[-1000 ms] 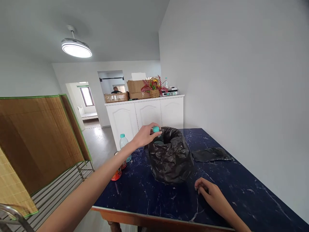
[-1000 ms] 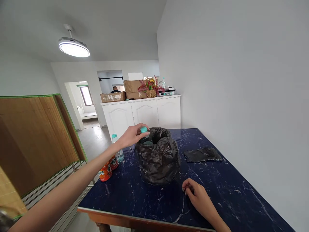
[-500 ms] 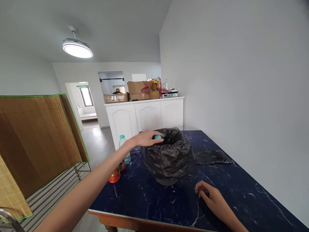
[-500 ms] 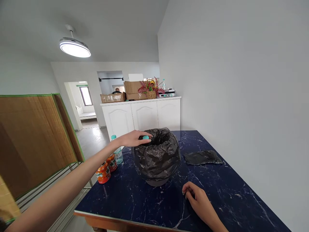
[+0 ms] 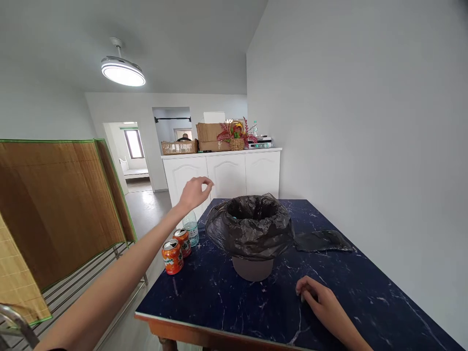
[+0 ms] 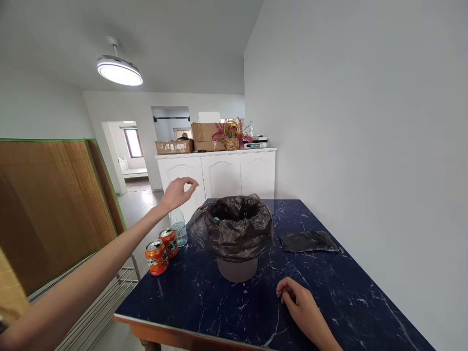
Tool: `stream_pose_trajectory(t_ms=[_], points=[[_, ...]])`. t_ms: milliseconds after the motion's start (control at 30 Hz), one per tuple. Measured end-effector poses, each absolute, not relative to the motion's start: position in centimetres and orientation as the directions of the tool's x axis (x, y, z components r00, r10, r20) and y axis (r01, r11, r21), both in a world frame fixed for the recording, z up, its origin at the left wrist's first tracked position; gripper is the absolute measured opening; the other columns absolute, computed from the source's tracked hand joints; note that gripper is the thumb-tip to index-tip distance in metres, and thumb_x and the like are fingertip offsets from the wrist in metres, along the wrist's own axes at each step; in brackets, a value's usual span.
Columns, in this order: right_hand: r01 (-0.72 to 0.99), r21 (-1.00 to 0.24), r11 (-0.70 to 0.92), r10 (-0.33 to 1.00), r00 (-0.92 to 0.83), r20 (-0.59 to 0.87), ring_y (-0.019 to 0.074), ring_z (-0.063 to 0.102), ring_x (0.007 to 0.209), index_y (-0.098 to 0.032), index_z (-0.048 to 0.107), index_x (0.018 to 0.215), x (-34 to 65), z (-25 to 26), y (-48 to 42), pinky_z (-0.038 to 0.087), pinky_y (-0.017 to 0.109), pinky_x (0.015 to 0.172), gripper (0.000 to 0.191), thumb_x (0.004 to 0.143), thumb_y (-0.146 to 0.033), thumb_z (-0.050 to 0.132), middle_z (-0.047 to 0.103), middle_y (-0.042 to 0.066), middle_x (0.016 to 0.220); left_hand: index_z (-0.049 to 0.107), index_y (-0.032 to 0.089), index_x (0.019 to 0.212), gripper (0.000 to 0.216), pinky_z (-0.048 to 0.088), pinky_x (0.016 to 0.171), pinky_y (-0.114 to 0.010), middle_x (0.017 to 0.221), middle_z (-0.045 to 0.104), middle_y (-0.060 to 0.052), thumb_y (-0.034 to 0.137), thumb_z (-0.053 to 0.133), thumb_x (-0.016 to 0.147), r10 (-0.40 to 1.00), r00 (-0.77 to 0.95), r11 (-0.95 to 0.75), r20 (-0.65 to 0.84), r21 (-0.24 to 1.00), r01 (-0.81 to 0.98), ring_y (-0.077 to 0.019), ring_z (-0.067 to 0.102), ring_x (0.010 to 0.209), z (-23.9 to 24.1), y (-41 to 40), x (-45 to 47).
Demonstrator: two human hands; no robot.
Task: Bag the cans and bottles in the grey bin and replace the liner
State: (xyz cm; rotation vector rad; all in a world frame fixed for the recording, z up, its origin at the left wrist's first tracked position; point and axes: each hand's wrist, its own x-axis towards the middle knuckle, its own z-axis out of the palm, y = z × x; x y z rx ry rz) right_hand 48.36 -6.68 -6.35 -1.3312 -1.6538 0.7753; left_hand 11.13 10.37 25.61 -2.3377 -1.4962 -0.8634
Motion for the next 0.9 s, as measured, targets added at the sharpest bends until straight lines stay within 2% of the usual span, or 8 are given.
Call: stream_pose_trajectory(t_ms=[167, 233, 400, 567, 633, 733, 833, 900], points=[[0.455, -0.855, 0.247, 0.968, -0.082, 0.237, 0.0219, 0.06, 0.075, -0.028, 0.064, 0.095, 48.5, -6.6, -6.6, 0.043, 0.032, 0.068, 0.023, 0.1, -0.04, 0.046, 0.066, 0.003, 0.086, 0.068, 0.018, 0.136, 0.041, 0.041, 0.117, -0.061, 0.149, 0.062, -0.019, 0.037, 0.061, 0.101, 0.823, 0.066, -0.184, 0.564, 0.155, 0.971, -0.0434, 0.05, 0.143, 22.0, 12.9, 5.6], [0.461, -0.853, 0.245, 0.969, -0.085, 0.233, 0.0216, 0.061, 0.074, -0.027, 0.064, 0.095, 48.5, -6.5, -6.6, 0.042, 0.032, 0.067, 0.022, 0.099, -0.039, 0.046, 0.066, 0.002, 0.085, 0.066, 0.018, 0.138, 0.042, 0.045, 0.115, -0.061, 0.149, 0.06, -0.018, 0.038, 0.067, 0.101, 0.859, 0.004, -0.115, 0.511, 0.186, 0.976, -0.0401, 0.055, 0.14, 20.3, 13.6, 4.3], [0.473, -0.848, 0.239, 0.97, -0.07, 0.235, 0.0206, 0.06, 0.073, -0.026, 0.065, 0.094, 48.4, -6.3, -6.6, 0.042, 0.031, 0.067, 0.021, 0.099, -0.036, 0.047, 0.065, 0.002, 0.083, 0.064, 0.017, 0.134, 0.038, 0.062, 0.094, -0.047, 0.133, 0.067, -0.011, 0.038, 0.069, 0.103, 0.906, -0.035, -0.093, 0.422, 0.279, 0.956, -0.0249, 0.07, 0.111, 17.1, 14.1, 3.7], [0.479, -0.843, 0.245, 0.968, -0.068, 0.243, 0.0201, 0.059, 0.072, -0.026, 0.066, 0.094, 48.3, -6.4, -6.6, 0.042, 0.031, 0.067, 0.022, 0.099, -0.035, 0.047, 0.065, 0.001, 0.082, 0.061, 0.019, 0.134, 0.04, 0.061, 0.092, -0.051, 0.118, 0.075, -0.014, 0.047, 0.06, 0.106, 0.794, 0.012, -0.282, 0.608, 0.35, 0.893, -0.0326, 0.074, 0.106, 18.9, 12.9, 5.1], [0.483, -0.844, 0.235, 0.97, -0.066, 0.233, 0.0199, 0.058, 0.07, -0.026, 0.066, 0.094, 48.4, -6.4, -6.6, 0.041, 0.031, 0.066, 0.022, 0.099, -0.036, 0.047, 0.066, 0.002, 0.083, 0.052, 0.02, 0.14, 0.043, 0.06, 0.095, -0.051, 0.125, 0.074, -0.016, 0.05, 0.051, 0.109, 0.696, 0.014, -0.389, 0.718, 0.361, 0.848, -0.0334, 0.072, 0.115, 21.4, 11.9, 6.1], [0.482, -0.842, 0.241, 0.969, -0.065, 0.24, 0.0202, 0.059, 0.072, -0.026, 0.065, 0.094, 48.5, -6.5, -6.6, 0.042, 0.031, 0.067, 0.021, 0.099, -0.037, 0.048, 0.067, 0.002, 0.084, 0.041, 0.023, 0.143, 0.04, 0.059, 0.103, -0.043, 0.146, 0.064, -0.014, 0.049, 0.04, 0.113, 0.552, 0.017, -0.545, 0.834, 0.345, 0.764, -0.0251, 0.065, 0.133, 25.5, 9.4, 8.4], [0.482, -0.841, 0.246, 0.967, -0.064, 0.246, 0.0207, 0.06, 0.075, -0.026, 0.065, 0.094, 48.6, -6.8, -6.5, 0.043, 0.032, 0.068, 0.021, 0.099, -0.037, 0.047, 0.066, 0.002, 0.085, 0.049, 0.024, 0.129, 0.034, 0.062, 0.097, -0.041, 0.137, 0.07, -0.013, 0.05, 0.053, 0.108, 0.434, 0.086, -0.803, 0.897, 0.341, 0.489, -0.0245, 0.069, 0.126, 28.2, 6.1, 11.8], [0.485, -0.844, 0.229, 0.972, -0.065, 0.226, 0.0209, 0.06, 0.074, -0.027, 0.065, 0.095, 48.6, -6.9, -6.4, 0.042, 0.031, 0.067, 0.022, 0.099, -0.038, 0.046, 0.066, 0.002, 0.084, 0.054, 0.024, 0.121, 0.03, 0.062, 0.098, -0.043, 0.129, 0.074, -0.011, 0.048, 0.06, 0.105, 0.48, 0.25, -0.857, 0.841, 0.388, 0.34, -0.0257, 0.071, 0.123, 28.5, 4.2, 14.2]])
